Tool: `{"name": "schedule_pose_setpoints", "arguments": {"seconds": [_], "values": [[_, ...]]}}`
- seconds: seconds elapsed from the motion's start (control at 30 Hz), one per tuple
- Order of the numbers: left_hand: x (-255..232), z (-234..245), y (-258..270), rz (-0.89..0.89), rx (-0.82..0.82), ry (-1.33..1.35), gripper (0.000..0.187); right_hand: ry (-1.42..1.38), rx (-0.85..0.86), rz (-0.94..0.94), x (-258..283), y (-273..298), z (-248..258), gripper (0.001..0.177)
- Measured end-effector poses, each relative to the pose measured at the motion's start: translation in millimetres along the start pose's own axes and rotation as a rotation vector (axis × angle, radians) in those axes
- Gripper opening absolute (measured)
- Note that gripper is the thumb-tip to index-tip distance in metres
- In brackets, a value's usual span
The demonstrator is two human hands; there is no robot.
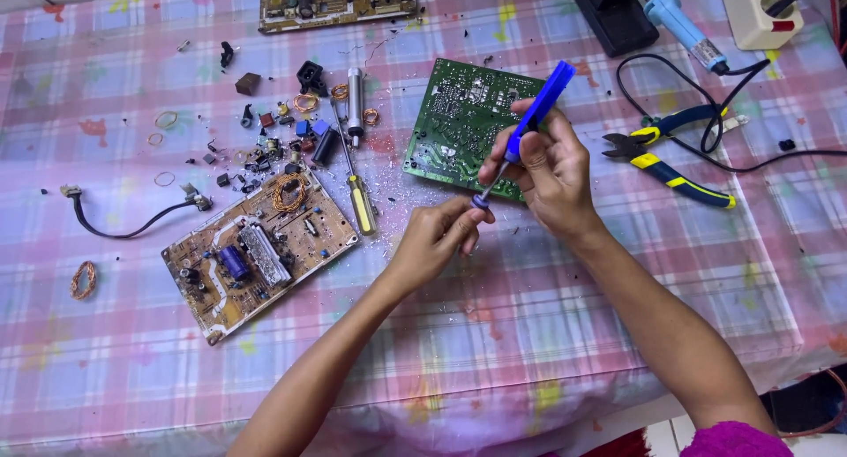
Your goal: The person uses a blue soldering iron to work on a green circuit board placed on a table. They hold the board with one hand while applying the tool to specific points on the board's surface. Various electronic components and tools are scattered around the workspace.
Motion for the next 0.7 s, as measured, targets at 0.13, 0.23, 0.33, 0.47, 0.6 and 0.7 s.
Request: {"name": "schedule_pose_setpoints", "arguments": {"seconds": [0.13,0.23,0.33,0.47,0.6,0.7], "values": [[1.1,-0.6,-0.2,-0.015,-0.024,0.018,0.023,-0.013,-0.039,0.013,-3.2,0.0,2.3,0.041],[-0.1,-0.7,-0.1,-0.031,-0.017,-0.007,0.024,-0.057,-0.021,-0.014,-4.4,-2.9,4.9,0.039],[11.5,-1.5,-1.5,-0.04,-0.014,-0.031,0.024,-0.071,0.112,-0.054,-0.2,-8.0,7.6,0.057],[22.3,12.4,-22.4,-0.143,-0.158,-0.464,0.025,-0.045,-0.199,0.037,16.1,-21.1,38.8,0.033],[20.6,12.6,-56.7,-0.306,-0.077,-1.056,0.059,0.055,-0.445,0.13,23.4,-26.8,70.0,0.042],[41.6,4.3,-77.8,-0.313,0.023,-1.245,0.048,-0.012,-0.562,0.069,43.7,-21.3,49.7,0.086]]}}
Point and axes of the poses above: each hand's wrist, its own y-axis away from the middle knuckle, its own z-axis out of the back of the hand, x = y × z, the point moved 3 cm from there along -y, towards the middle knuckle, and after that the axes turned 1 degree about y, right-handed, at the moved point
